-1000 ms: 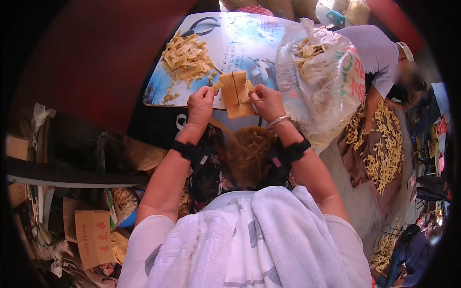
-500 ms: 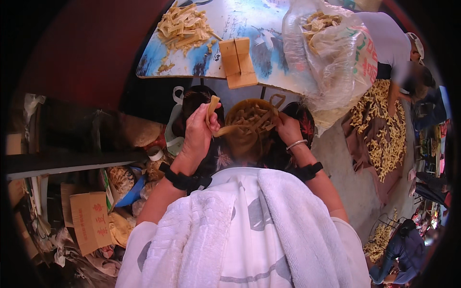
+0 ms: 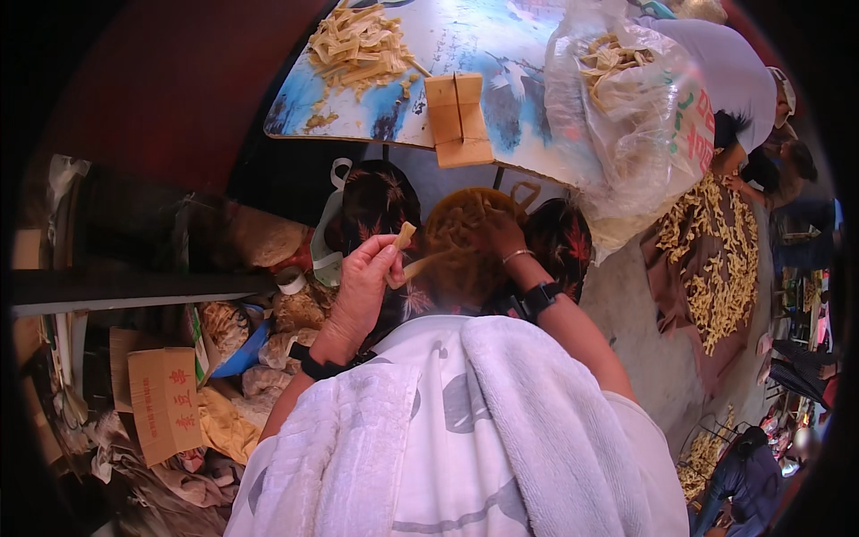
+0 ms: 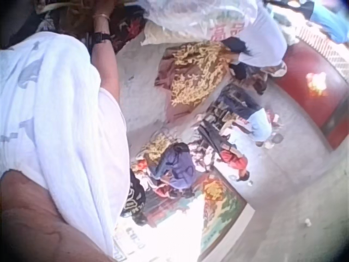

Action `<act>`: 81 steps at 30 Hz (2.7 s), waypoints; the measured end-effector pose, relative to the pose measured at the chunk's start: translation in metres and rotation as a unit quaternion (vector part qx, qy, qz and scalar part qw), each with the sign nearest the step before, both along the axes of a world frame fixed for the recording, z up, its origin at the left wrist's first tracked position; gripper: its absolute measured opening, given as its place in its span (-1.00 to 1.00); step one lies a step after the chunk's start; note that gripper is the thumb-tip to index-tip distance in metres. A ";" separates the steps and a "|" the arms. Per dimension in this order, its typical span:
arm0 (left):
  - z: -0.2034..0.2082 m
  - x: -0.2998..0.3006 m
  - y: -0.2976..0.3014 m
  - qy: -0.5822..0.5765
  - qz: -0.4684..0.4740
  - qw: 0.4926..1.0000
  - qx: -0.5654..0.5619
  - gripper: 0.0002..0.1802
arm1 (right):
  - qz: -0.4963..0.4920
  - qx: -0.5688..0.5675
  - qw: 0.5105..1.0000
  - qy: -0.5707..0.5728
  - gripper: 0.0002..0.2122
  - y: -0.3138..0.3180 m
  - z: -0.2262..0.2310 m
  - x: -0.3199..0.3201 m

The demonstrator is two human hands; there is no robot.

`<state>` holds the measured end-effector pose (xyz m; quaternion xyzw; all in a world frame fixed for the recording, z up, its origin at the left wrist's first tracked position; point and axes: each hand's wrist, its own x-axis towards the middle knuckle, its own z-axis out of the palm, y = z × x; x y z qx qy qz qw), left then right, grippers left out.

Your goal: The person bundles thin, light-colored strips of a food product by hand and ties them together using a thin string.

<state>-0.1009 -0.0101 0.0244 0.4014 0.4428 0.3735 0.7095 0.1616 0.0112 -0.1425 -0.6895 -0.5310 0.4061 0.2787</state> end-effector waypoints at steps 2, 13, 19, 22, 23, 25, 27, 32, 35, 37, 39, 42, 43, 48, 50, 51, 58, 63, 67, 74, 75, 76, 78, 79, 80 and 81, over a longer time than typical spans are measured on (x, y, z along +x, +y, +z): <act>-0.001 0.007 0.004 0.021 -0.009 1.000 0.016 -0.79 | 0.042 0.069 0.993 -0.084 -0.80 -0.016 0.012 0.002; 0.011 0.054 -0.002 0.047 -0.101 0.983 0.146 -0.88 | 0.082 0.293 0.952 0.041 -0.75 -0.056 0.160 -0.051; -0.023 0.061 0.011 0.086 -0.078 0.966 0.230 -0.88 | -0.026 0.273 0.957 0.093 -0.84 -0.053 0.155 -0.061; -0.030 0.061 0.014 0.144 -0.046 0.952 0.268 -0.87 | -0.097 0.308 0.942 0.093 -0.88 -0.047 0.150 -0.063; -0.031 0.062 0.015 0.168 -0.030 0.944 0.282 -0.86 | -0.095 0.318 0.939 0.089 -0.89 -0.046 0.149 -0.059; -0.027 0.051 0.017 0.043 -0.085 0.995 -0.019 -0.74 | -0.091 0.339 0.932 0.088 -0.91 -0.045 0.153 -0.054; -0.014 0.041 0.017 -0.082 -0.136 0.933 -0.323 -0.60 | -0.021 0.363 0.931 0.025 -0.89 -0.049 0.146 -0.057; 0.025 0.051 0.003 -0.039 -0.196 0.971 -0.128 -0.61 | 0.115 0.336 0.934 -0.035 -0.86 -0.077 0.171 -0.057; 0.011 0.049 0.011 -0.012 -0.250 0.966 -0.059 -0.63 | 0.103 0.344 0.933 -0.005 -0.83 -0.077 0.167 -0.052; -0.060 0.026 0.045 0.005 -0.306 0.948 -0.085 -0.66 | 0.090 0.369 0.925 0.006 -0.82 -0.073 0.159 -0.050; -0.069 0.022 0.050 0.144 -0.337 0.929 0.050 -0.64 | 0.074 0.410 0.909 0.007 -0.83 -0.066 0.150 -0.056; -0.075 0.020 0.056 0.347 -0.376 0.824 0.242 -0.60 | -0.004 0.442 0.897 0.014 -0.89 -0.057 0.121 -0.063; -0.075 0.017 0.057 0.409 -0.380 0.773 0.301 -0.58 | -0.036 0.314 0.939 0.137 -0.90 -0.058 0.128 -0.061; 0.024 0.074 0.012 0.492 -0.220 0.639 0.549 -0.77 | -0.163 0.063 0.918 0.356 -0.82 -0.052 0.128 -0.058; 0.013 0.070 0.011 0.480 -0.207 0.667 0.531 -0.70 | -0.186 0.042 0.915 0.355 -0.79 -0.051 0.127 -0.062; 0.013 0.074 0.010 0.470 -0.200 0.681 0.524 -0.67 | -0.162 0.065 0.918 0.355 -0.78 -0.050 0.121 -0.062; -0.008 0.070 0.031 0.461 -0.207 0.719 0.477 -0.77 | -0.024 0.200 0.952 0.232 -0.79 -0.049 0.114 -0.053; -0.002 0.072 0.025 0.317 -0.205 0.866 0.327 -0.65 | -0.067 0.223 0.935 0.268 -0.79 -0.044 0.099 -0.051; 0.031 0.071 0.021 0.389 -0.260 0.800 0.376 -0.68 | 0.051 0.047 0.832 0.551 -0.86 -0.023 0.048 -0.057; 0.014 0.056 0.029 0.198 -0.189 0.953 0.132 -0.72 | 0.037 0.039 0.820 0.570 -0.85 -0.038 0.072 -0.055; 0.036 0.064 0.024 0.143 -0.200 0.968 0.042 -0.71 | -0.001 0.056 0.822 0.567 -0.84 -0.030 0.050 -0.055; 0.048 0.069 0.018 0.154 -0.198 0.968 0.030 -0.73 | -0.025 0.190 0.866 0.461 -0.81 -0.017 0.018 -0.058; 0.039 0.068 0.014 0.081 -0.170 0.981 0.038 -0.74 | 0.036 0.108 0.894 0.434 -0.80 -0.021 0.037 -0.048; 0.033 0.065 0.011 0.050 -0.170 0.984 0.037 -0.74 | 0.047 0.014 0.896 0.442 -0.79 -0.033 0.064 -0.042; 0.027 0.065 0.012 0.088 -0.170 0.979 0.067 -0.75 | 0.061 0.082 0.892 0.440 -0.78 -0.027 0.046 -0.045; 0.024 0.064 0.012 0.098 -0.168 0.978 0.079 -0.75 | 0.045 0.113 0.896 0.426 -0.78 -0.029 0.049 -0.046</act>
